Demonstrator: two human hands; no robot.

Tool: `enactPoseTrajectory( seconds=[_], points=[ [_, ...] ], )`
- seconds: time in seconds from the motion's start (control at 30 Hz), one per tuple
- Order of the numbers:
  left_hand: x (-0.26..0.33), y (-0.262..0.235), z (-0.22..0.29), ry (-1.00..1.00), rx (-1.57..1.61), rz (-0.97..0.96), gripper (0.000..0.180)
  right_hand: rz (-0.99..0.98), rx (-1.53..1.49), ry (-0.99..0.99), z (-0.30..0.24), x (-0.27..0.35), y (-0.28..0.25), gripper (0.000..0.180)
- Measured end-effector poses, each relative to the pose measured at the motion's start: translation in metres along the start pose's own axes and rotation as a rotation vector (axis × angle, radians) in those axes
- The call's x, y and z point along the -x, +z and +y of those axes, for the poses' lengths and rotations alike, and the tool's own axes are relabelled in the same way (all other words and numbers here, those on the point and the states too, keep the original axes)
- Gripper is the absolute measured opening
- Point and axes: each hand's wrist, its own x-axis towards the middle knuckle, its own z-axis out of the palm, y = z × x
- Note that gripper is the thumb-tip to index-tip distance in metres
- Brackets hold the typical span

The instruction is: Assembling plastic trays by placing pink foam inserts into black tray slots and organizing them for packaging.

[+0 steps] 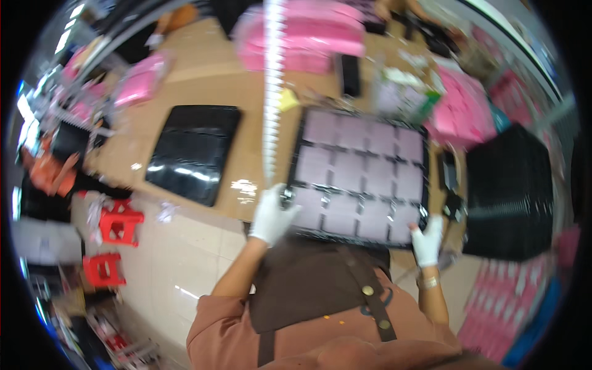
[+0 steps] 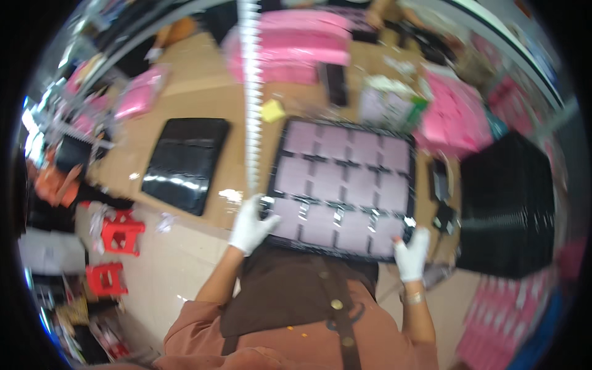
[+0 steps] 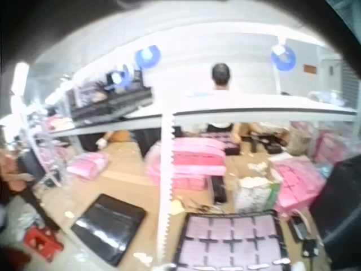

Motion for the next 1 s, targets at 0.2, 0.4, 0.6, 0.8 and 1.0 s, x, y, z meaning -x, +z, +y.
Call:
enactPoseTrajectory(
  seconds=[0.2, 0.4, 0.6, 0.8, 1.0],
  points=[
    [0.009, -0.006, 0.006, -0.281, 0.291, -0.035, 0.045, -0.014, -0.644, 0.255, -0.041, -0.011, -0.05, 0.051],
    [0.043, -0.103, 0.002, -0.246, 0.809, 0.473, 0.04, -0.075, -1.039, -0.132, -0.141, -0.027, -0.099, 0.073],
    [0.091, -0.208, -0.008, 0.281, 0.533, 1.176, 0.023, -0.301, -0.587, -0.236, -0.151, -0.039, -0.024, 0.033],
    [0.013, -0.211, -0.062, 0.332, -0.672, 1.009, 0.04, -0.365, -0.354, -0.741, -0.171, -0.006, 0.024, 0.021],
    [-0.033, -0.132, -0.151, -0.058, -0.94, 0.533, 0.028, -0.395, -0.388, -0.673, -0.162, -0.006, 0.027, 0.022]
  ],
)
